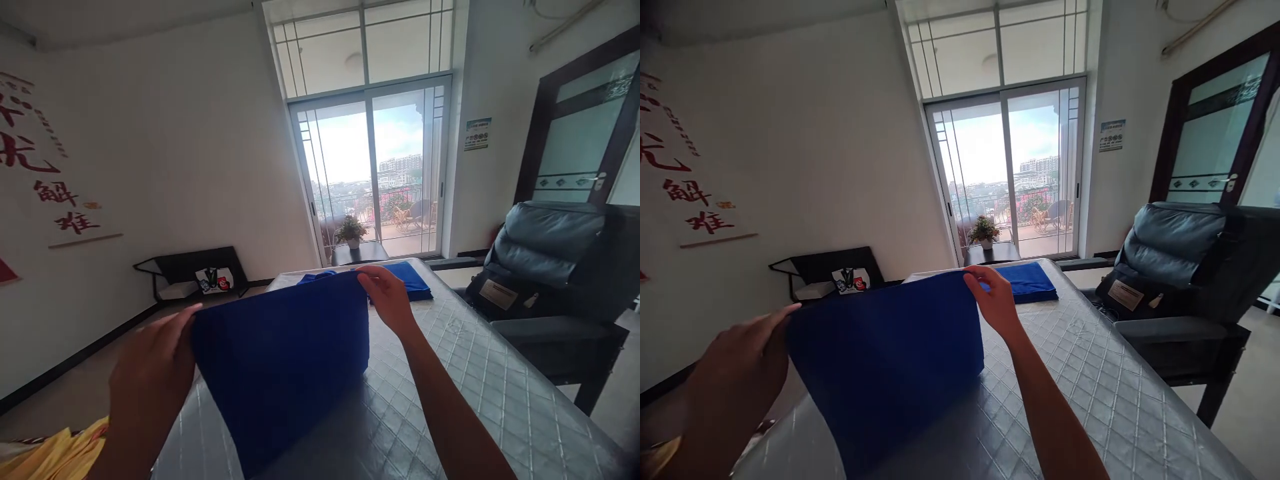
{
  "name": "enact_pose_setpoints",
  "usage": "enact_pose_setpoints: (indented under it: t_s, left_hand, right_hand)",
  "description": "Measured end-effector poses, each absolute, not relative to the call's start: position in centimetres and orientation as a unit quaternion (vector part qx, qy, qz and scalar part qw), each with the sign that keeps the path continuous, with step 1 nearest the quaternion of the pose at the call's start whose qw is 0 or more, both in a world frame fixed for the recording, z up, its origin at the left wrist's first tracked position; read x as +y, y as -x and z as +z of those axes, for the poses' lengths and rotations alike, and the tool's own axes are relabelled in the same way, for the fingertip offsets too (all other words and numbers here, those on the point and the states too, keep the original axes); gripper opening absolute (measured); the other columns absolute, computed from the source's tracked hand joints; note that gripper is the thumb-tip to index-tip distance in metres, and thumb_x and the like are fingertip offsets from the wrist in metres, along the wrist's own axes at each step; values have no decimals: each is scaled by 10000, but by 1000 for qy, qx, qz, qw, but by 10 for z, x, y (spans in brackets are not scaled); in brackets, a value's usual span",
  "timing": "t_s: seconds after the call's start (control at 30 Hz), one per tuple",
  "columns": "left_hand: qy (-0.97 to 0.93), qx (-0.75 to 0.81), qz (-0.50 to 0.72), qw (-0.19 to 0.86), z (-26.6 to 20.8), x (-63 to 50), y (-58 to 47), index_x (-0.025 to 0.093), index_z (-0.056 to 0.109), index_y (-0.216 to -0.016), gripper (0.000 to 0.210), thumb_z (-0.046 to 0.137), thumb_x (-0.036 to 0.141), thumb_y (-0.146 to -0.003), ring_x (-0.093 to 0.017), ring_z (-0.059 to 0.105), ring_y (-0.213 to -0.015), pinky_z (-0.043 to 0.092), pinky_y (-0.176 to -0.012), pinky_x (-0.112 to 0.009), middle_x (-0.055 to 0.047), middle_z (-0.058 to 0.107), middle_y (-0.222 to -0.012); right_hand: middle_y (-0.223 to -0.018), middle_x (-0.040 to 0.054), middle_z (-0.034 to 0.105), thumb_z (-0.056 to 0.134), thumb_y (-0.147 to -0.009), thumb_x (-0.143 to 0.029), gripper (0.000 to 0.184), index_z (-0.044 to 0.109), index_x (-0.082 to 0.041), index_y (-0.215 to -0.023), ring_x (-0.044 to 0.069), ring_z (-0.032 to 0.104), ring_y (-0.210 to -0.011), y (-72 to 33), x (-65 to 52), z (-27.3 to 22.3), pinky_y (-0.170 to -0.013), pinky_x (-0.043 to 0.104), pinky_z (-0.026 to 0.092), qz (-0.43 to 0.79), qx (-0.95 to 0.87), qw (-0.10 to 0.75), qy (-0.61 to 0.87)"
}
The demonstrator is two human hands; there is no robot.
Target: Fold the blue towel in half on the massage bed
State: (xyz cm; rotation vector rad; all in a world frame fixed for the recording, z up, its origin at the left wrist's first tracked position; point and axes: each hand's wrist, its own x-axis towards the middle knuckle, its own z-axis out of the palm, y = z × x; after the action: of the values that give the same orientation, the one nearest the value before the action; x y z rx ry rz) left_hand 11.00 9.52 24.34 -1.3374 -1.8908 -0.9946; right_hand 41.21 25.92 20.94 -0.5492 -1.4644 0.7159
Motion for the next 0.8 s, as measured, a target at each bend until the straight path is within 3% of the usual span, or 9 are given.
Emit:
enact_pose_setpoints:
  t_s: [0.1,0.27,0.37,0.5,0.57,0.8]
  left_hand:
    - [562,-685,-365,285,243,116,-113,244,691,-1145,481,307,499,-1007,-305,640,-1077,489,-926,-467,-78,731,-1102]
    - [530,-607,-503,312,244,135,-146,270,691,-1125,347,402,422,-1006,-282,641,-1073,476,-943,-436,-88,709,-1099]
    - [484,-593,-569,302,248,140,-168,260,702,-1109,310,459,411,-989,-257,658,-1047,481,-944,-413,-76,711,-1092]
    - [410,-584,-643,279,246,148,-182,216,707,-1124,320,541,426,-949,-213,684,-967,508,-891,-367,-57,726,-1082]
    - [377,-574,-676,267,243,152,-180,201,718,-1101,330,600,443,-910,-201,690,-924,521,-855,-347,-51,731,-1039]
    - [389,-504,-752,171,239,162,-160,194,742,-1043,324,746,407,-799,-174,708,-883,557,-853,-328,-36,761,-969]
  right_hand:
    - [-987,39,725,662,-876,-513,302,746,-249,-997,212,665,-886,-430,250,219,-720,324,546,276,-631,672,270]
    - [-1002,21,692,663,-898,-441,211,747,-274,-995,184,636,-863,-454,237,231,-797,347,529,160,-589,738,289]
    - [-870,-4,631,688,-873,-415,191,767,-275,-976,150,581,-746,-461,234,235,-694,299,514,102,-564,750,329]
    - [-577,-66,504,711,-845,-471,281,765,-242,-1000,117,481,-522,-463,232,237,-477,241,414,175,-552,721,380]
    - [-510,-79,512,709,-844,-505,344,743,-218,-1031,109,469,-443,-462,231,237,-420,231,380,239,-556,702,376]
    - [-595,-25,678,726,-846,-495,349,689,-201,-1030,138,614,-473,-453,234,237,-412,217,467,310,-559,699,321]
